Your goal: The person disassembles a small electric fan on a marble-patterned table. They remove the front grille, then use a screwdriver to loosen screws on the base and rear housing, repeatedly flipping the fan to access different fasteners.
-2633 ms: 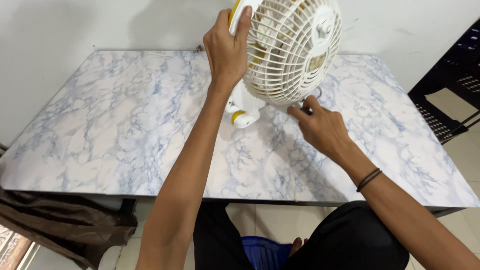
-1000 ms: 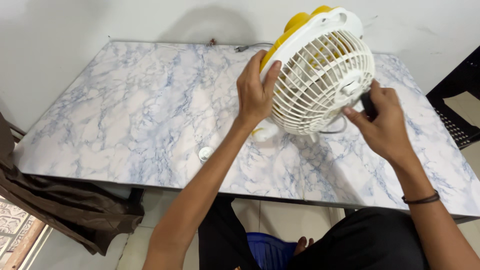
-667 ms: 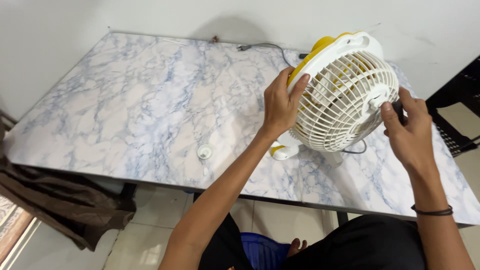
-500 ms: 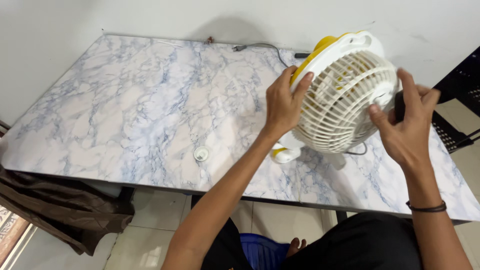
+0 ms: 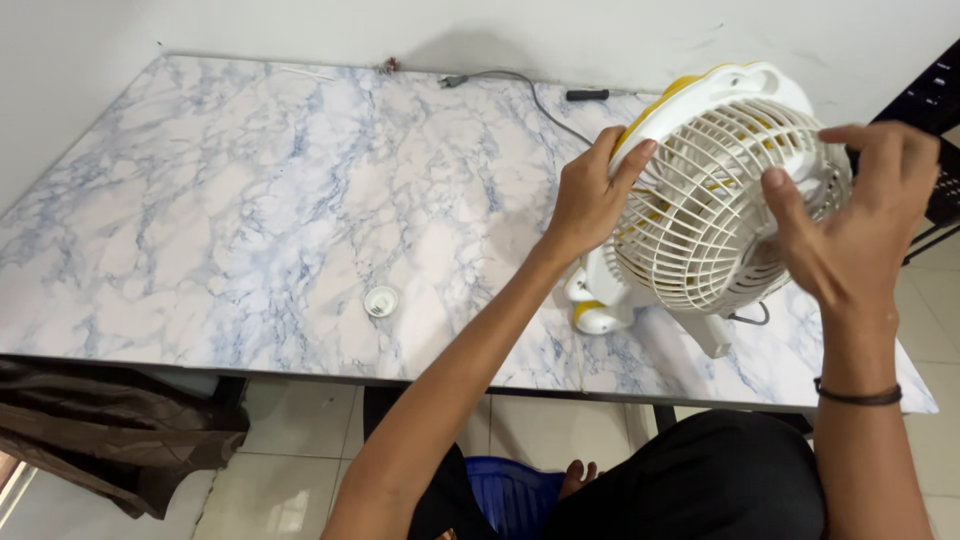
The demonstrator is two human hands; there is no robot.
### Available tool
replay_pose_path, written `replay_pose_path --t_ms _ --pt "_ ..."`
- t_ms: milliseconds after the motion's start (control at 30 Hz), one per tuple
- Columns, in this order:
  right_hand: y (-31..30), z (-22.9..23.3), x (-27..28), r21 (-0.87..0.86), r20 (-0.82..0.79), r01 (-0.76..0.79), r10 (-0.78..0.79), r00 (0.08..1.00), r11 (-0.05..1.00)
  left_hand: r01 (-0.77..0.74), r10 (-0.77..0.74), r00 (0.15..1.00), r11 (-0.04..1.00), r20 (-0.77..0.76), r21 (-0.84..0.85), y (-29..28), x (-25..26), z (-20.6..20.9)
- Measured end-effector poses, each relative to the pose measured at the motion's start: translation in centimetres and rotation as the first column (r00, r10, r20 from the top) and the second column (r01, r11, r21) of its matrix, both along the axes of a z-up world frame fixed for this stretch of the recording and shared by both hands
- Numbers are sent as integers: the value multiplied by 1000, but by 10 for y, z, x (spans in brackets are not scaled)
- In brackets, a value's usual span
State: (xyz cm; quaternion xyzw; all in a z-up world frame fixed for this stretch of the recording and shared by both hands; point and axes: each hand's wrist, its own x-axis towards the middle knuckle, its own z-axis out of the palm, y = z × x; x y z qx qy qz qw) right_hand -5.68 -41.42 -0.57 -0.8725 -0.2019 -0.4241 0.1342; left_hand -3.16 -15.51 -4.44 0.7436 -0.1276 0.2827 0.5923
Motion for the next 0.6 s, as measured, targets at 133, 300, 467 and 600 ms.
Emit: replay_pose_path --t_ms 133,300,467,600 --pt "5 20 9 -18 30 -107 107 994 994 53 -68 987 993 144 103 1 3 -2" --pt "26 37 2 -2 -22 -157 157 987 988 111 -111 992 994 54 12 11 30 -22" --pt "33 42 10 12 7 -175 175 985 984 -51 39 998 971 -53 -232 51 52 -84" --pt "32 32 15 -4 59 -187 187 981 982 -191 176 982 915 76 355 69 35 -145"
